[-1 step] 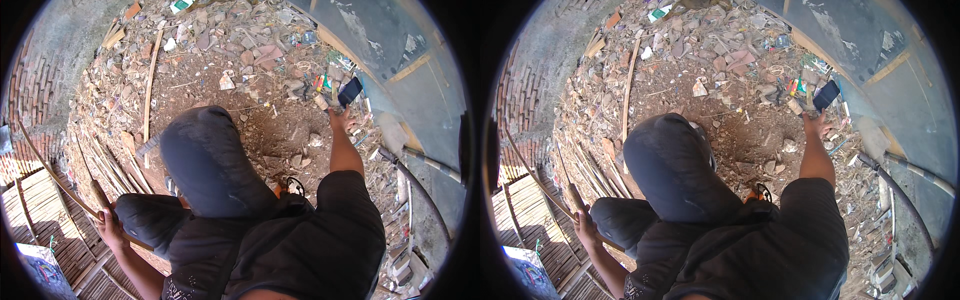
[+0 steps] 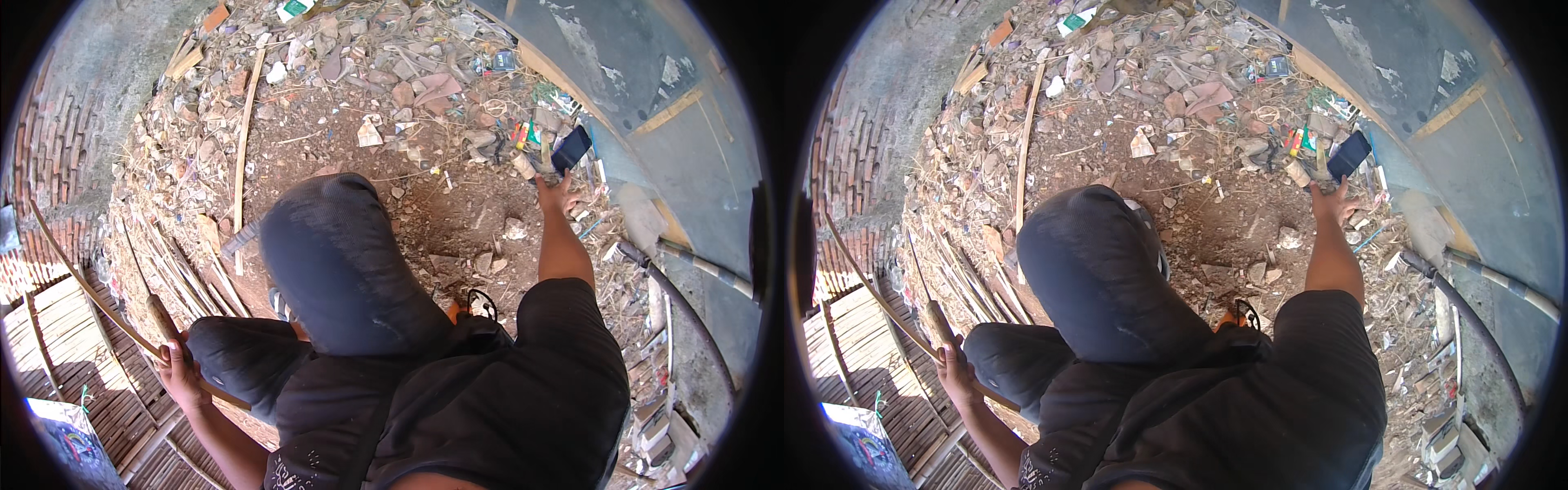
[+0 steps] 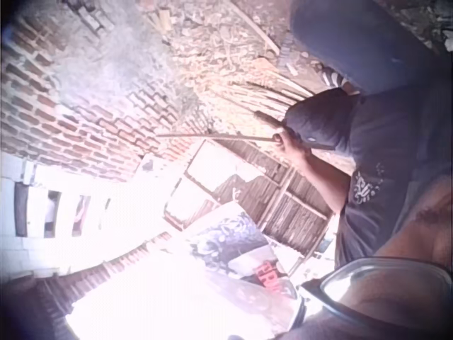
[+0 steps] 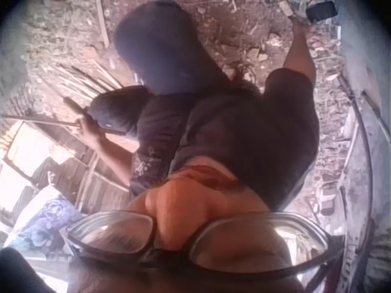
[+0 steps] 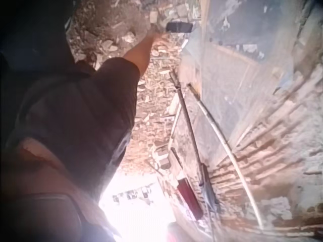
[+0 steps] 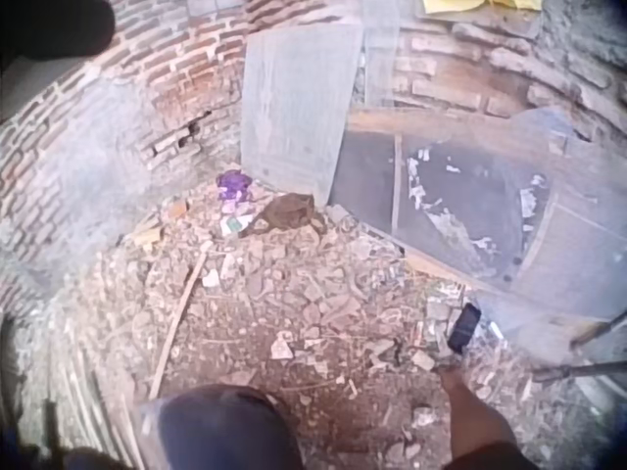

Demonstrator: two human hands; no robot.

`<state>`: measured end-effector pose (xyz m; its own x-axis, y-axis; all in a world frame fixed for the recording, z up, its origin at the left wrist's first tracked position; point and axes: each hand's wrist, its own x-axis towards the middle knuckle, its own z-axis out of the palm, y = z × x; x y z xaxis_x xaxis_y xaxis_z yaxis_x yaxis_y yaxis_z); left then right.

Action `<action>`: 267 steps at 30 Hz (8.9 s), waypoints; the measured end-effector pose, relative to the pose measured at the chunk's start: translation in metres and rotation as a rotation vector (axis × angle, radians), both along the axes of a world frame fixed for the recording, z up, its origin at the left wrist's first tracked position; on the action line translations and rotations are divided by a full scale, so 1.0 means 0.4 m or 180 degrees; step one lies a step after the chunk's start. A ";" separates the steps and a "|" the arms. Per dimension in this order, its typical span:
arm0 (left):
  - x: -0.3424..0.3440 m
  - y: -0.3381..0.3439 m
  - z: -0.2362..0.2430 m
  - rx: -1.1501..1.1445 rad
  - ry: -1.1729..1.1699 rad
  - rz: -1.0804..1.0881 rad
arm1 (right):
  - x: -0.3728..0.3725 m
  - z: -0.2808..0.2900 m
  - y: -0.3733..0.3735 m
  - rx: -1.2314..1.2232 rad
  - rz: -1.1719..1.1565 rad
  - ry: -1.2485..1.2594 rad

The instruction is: The person holds a strip of bamboo and shaves the edges using a large knife by pulling the knife towards them.

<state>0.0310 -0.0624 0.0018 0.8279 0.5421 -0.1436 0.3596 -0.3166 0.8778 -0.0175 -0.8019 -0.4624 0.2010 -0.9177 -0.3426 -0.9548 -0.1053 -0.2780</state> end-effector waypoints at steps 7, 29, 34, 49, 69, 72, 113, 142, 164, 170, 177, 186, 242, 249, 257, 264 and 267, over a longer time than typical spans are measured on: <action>0.000 0.054 -0.015 0.0009 0.0072 -0.0053 | 0.047 -0.005 -0.030 -0.0117 0.0020 -0.0158; -0.041 0.068 -0.023 0.0059 0.0213 0.0143 | 0.061 0.021 -0.038 -0.0068 -0.0026 -0.0173; -0.043 0.060 -0.023 0.0106 0.0153 0.0169 | 0.077 0.021 -0.041 -0.0162 0.0075 0.0006; -0.045 0.060 -0.025 0.0100 0.0106 0.0169 | 0.074 0.018 -0.038 -0.0116 0.0032 -0.0086; -0.075 0.086 -0.015 -0.0071 0.0114 -0.0018 | 0.080 0.108 0.051 -0.1513 0.0350 -0.1269; -0.087 0.047 -0.006 -0.0258 -0.0210 -0.0151 | 0.187 0.222 0.171 -0.1731 0.1445 -0.2450; 0.272 0.275 -0.036 0.1078 -0.0929 -0.0259 | 0.868 1.088 1.403 0.2317 0.3772 -0.3945; 0.230 0.210 -0.035 0.1636 -0.0279 -0.1022 | 0.723 1.169 1.446 -0.0488 0.6320 -0.2865; 0.233 0.190 -0.035 0.1458 -0.0169 -0.1271 | 0.794 1.182 1.375 0.0207 0.5926 -0.2467; 0.229 0.173 -0.023 0.1313 -0.0122 -0.1336 | 0.721 1.190 1.402 -0.0215 0.6750 -0.2231; 0.225 0.180 -0.028 0.1336 -0.0195 -0.1380 | 0.775 1.186 1.356 0.0291 0.5941 -0.2380; 0.228 0.202 -0.049 0.1502 -0.0343 -0.1295 | 0.724 1.194 1.410 -0.0561 0.6884 -0.2161; 0.234 0.213 -0.044 0.1675 0.0005 -0.1306 | 0.843 1.163 1.318 0.0109 0.5339 -0.2441; 0.235 0.216 -0.056 0.1726 0.0017 -0.1345 | 0.770 1.151 1.401 -0.0254 0.6537 -0.2265; 0.229 0.221 -0.039 0.1632 -0.0121 -0.1311 | 0.864 1.159 1.315 -0.0095 0.4883 -0.3073; 0.238 0.209 -0.045 0.1568 -0.0093 -0.1391 | 0.785 1.151 1.379 -0.0240 0.6184 -0.2780; 0.229 0.218 -0.044 0.1587 -0.0112 -0.1381 | 0.757 1.164 1.410 -0.0651 0.6932 -0.2619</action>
<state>0.1226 0.0250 -0.0157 0.9858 0.1528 0.0695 0.0815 -0.7977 0.5975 0.2853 -0.2379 0.0031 0.5657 0.7579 0.3248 0.8239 -0.5030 -0.2612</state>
